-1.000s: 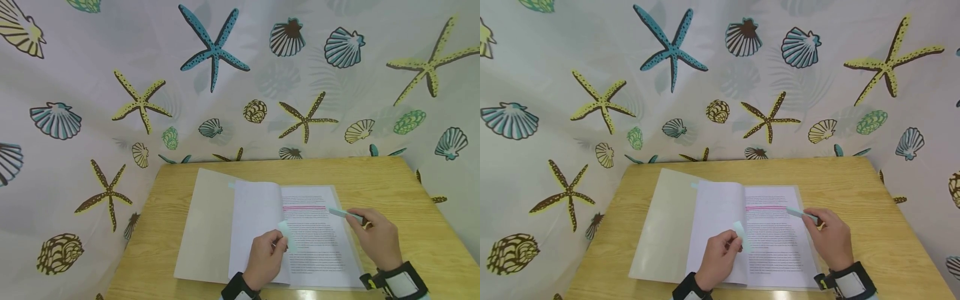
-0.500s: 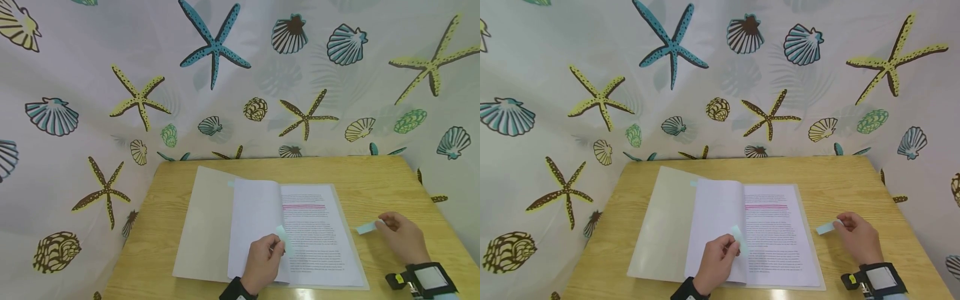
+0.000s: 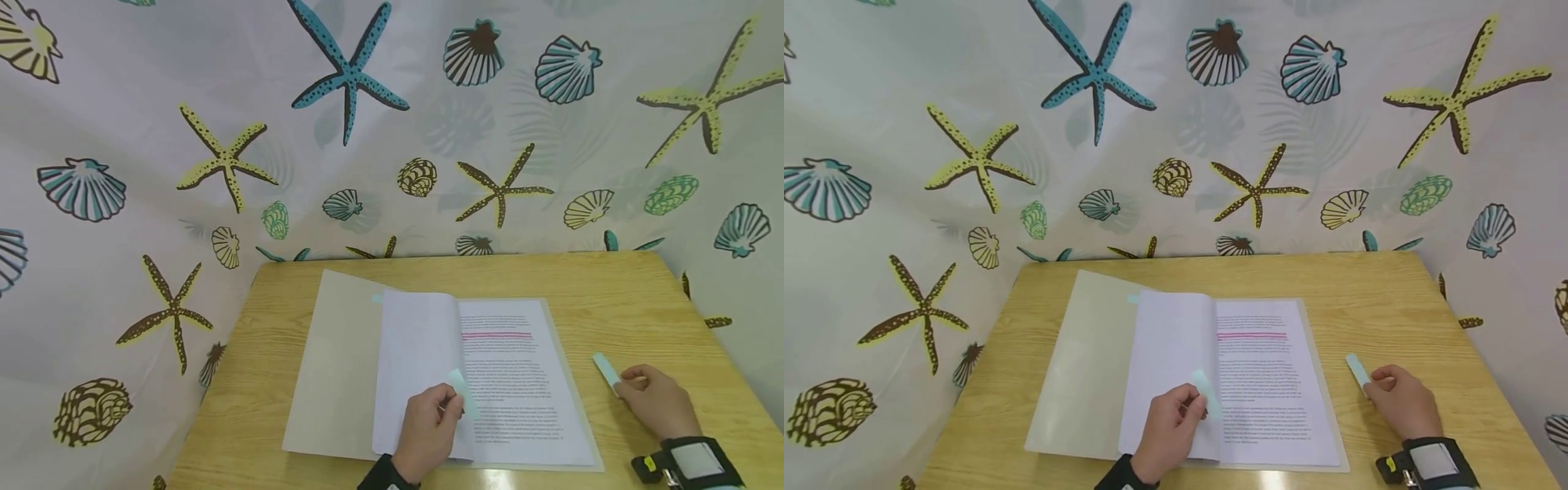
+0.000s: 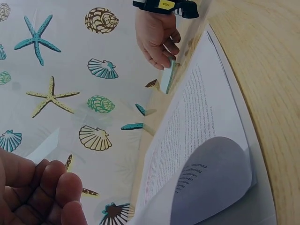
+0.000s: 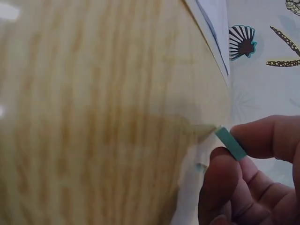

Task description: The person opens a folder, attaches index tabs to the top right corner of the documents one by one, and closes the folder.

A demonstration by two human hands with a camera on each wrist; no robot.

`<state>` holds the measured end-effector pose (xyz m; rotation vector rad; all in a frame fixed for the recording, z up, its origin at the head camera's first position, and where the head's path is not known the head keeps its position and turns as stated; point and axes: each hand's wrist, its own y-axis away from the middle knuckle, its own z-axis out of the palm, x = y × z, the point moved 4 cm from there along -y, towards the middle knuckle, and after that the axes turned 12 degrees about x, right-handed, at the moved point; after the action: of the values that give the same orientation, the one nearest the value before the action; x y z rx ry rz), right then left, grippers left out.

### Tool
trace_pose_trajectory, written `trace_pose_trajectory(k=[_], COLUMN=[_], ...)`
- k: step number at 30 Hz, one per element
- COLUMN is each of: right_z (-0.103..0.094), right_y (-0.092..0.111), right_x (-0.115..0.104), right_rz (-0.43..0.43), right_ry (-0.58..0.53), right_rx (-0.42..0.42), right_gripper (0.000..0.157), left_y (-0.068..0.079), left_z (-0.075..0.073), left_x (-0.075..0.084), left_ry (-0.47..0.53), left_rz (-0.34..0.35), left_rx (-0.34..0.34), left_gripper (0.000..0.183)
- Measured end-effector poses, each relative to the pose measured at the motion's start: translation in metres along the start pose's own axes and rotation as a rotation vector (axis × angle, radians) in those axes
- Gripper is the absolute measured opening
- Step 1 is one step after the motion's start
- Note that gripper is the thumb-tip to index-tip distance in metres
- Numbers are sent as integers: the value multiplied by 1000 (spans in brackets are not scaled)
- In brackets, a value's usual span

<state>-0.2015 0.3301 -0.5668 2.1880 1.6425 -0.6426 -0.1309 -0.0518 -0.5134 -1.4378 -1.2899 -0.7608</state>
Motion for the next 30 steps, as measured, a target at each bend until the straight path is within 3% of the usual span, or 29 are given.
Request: trace_pose_trajectory(k=[4,9,18,30], right_z=[8,13,20,23], right_y=[2,7,16,21], right_x=[1,-4,-13,-13], right_rz=[-13,-17,17,27], right_ry=[48,77,103,90], right_rx=[-70,-30,-119,-120], right_gripper=[39,36,38,33], left_y=[1,2,2,4], left_z=[0,0,1,0], left_x=[0,0,1,2], left_ry=[-1,3,7,-4], left_rz=[-7,-36,-44,-11], left_rx=[-4,-14,-20,-19], left_gripper=[19,19,18,19])
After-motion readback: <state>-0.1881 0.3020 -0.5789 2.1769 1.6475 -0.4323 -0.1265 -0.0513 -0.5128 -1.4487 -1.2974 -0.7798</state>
